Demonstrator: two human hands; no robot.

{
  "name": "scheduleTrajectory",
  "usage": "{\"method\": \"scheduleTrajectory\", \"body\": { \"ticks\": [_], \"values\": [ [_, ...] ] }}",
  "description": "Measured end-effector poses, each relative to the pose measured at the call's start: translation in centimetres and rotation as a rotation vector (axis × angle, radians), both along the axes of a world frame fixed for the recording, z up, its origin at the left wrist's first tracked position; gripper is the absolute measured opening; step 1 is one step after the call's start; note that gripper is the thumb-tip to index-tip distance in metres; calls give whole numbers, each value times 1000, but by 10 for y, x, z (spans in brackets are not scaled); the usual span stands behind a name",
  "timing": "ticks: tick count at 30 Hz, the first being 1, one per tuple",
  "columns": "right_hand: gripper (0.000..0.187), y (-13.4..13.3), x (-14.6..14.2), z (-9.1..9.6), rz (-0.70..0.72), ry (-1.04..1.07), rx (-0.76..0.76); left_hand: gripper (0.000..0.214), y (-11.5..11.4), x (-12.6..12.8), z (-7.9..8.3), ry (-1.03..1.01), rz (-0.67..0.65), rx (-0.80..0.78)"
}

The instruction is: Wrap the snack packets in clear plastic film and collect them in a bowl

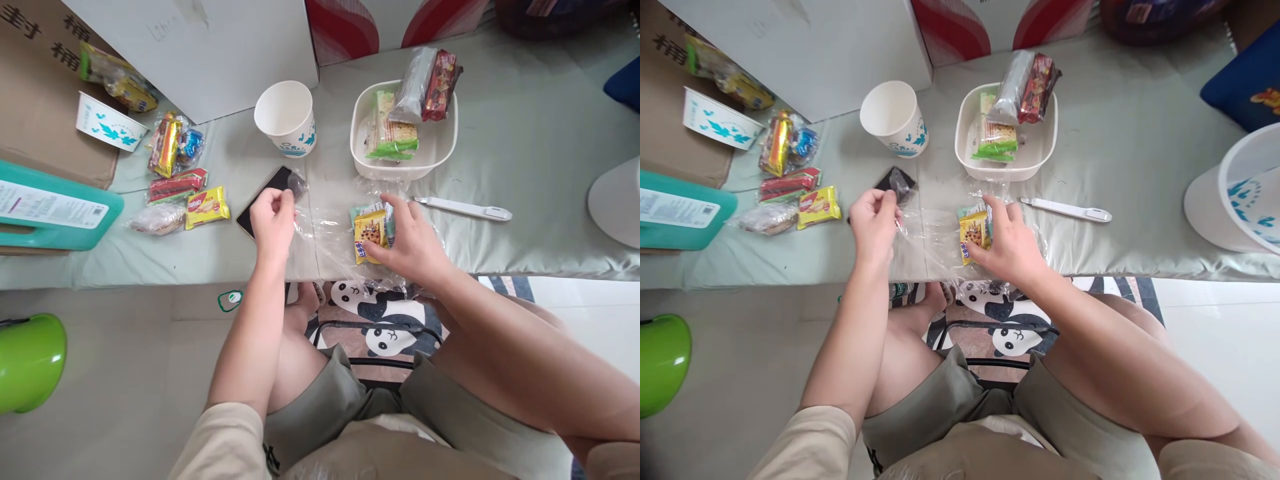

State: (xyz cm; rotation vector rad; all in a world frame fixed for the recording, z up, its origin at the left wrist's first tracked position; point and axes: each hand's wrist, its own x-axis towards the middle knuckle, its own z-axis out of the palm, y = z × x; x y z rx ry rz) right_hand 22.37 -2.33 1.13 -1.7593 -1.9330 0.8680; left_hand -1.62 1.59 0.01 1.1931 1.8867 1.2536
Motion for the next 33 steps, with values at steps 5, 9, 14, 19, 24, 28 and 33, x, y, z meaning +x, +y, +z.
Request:
{"method": "scheduleTrajectory", "body": {
  "ticks": [5,9,14,19,24,28,33],
  "values": [
    [84,0,-1,-1,-9,8,-13,12,-15,0,17,218,141,431],
    [83,1,-1,0,7,-4,-24,16,-50,12,31,378,-722,400],
    [83,1,1,1,12,-3,-37,39,-73,10,29,621,-1094,166],
    [81,1,3,-1,15,6,-16,21,-78,-15,25,587,-1077,109],
    [83,2,4,-3,12,20,-11,15,-69,-54,33,177,-1001,-177],
    [80,5,6,-6,-6,126,17,46,-47,-59,33,-293,-742,116],
    [77,8,17,-10,-24,333,1,15,-39,-1,30,-8,-561,239]
  ]
}}
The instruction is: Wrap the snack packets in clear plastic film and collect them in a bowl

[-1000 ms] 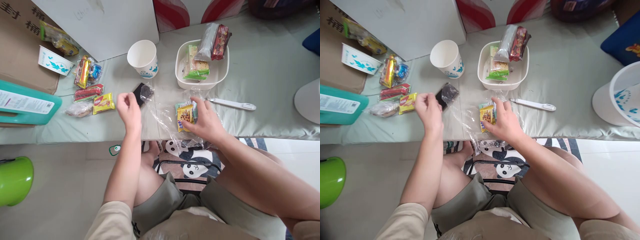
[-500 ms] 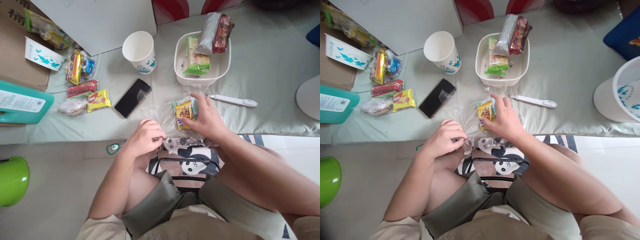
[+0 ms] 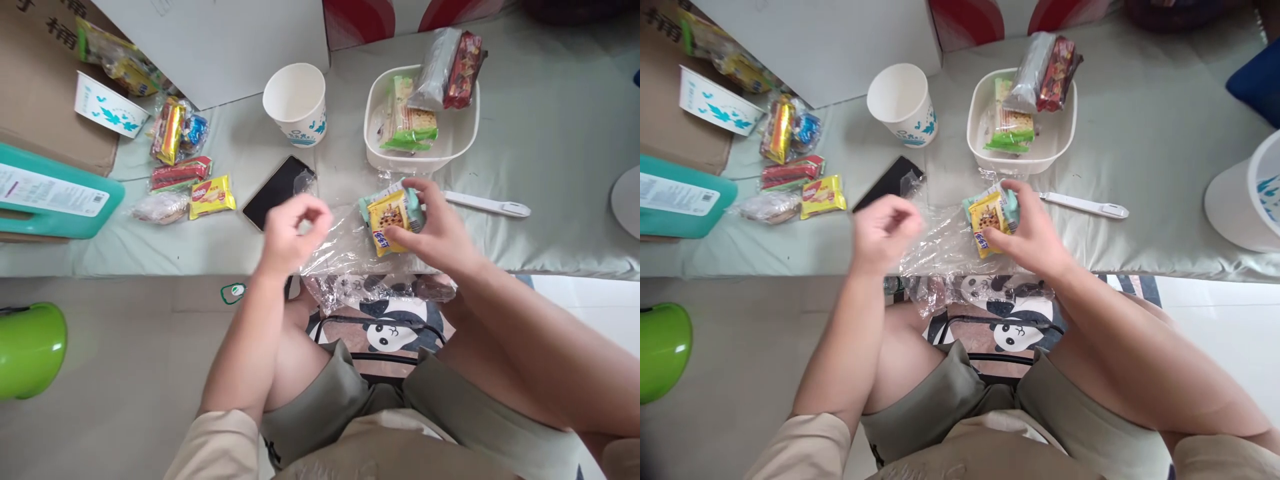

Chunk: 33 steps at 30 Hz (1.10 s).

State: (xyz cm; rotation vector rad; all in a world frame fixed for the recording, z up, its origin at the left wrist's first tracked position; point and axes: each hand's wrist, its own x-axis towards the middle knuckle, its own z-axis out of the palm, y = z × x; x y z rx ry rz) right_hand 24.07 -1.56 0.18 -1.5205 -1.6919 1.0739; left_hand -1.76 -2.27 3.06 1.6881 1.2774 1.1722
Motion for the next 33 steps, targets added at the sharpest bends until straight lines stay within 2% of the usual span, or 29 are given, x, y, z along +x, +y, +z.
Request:
{"method": "scheduleTrajectory", "body": {
  "ticks": [1,2,5,8,11,14,19,22,25,29,31,33],
  "values": [
    [78,0,3,0,-13,56,-24,7,-2,12,0,185,-71,9],
    [78,0,6,0,-34,121,-50,8,-4,22,1,332,-148,-9],
    [77,1,16,3,-103,326,-132,46,-10,39,1,715,-297,-148],
    [74,2,24,9,-174,523,-198,72,-11,41,-1,897,-317,-264],
    [68,3,30,20,-226,665,-166,77,-11,40,-5,918,-305,-304],
    [62,2,30,35,-260,728,-33,83,-11,41,-9,946,-295,-331],
    [65,3,12,61,-258,699,82,88,-11,42,-9,952,-334,-352],
    [65,7,1,69,-235,662,125,89,-12,42,-9,939,-349,-319],
    [61,13,-1,69,-299,633,228,87,-14,42,-9,914,-349,-269],
    [51,28,11,58,-448,689,420,86,-16,39,-10,858,-311,-218],
    [44,36,18,52,-509,693,446,80,-16,37,-9,823,-262,-202],
    [42,39,21,47,-537,665,420,65,-15,37,-9,758,-179,-183]
  ]
}}
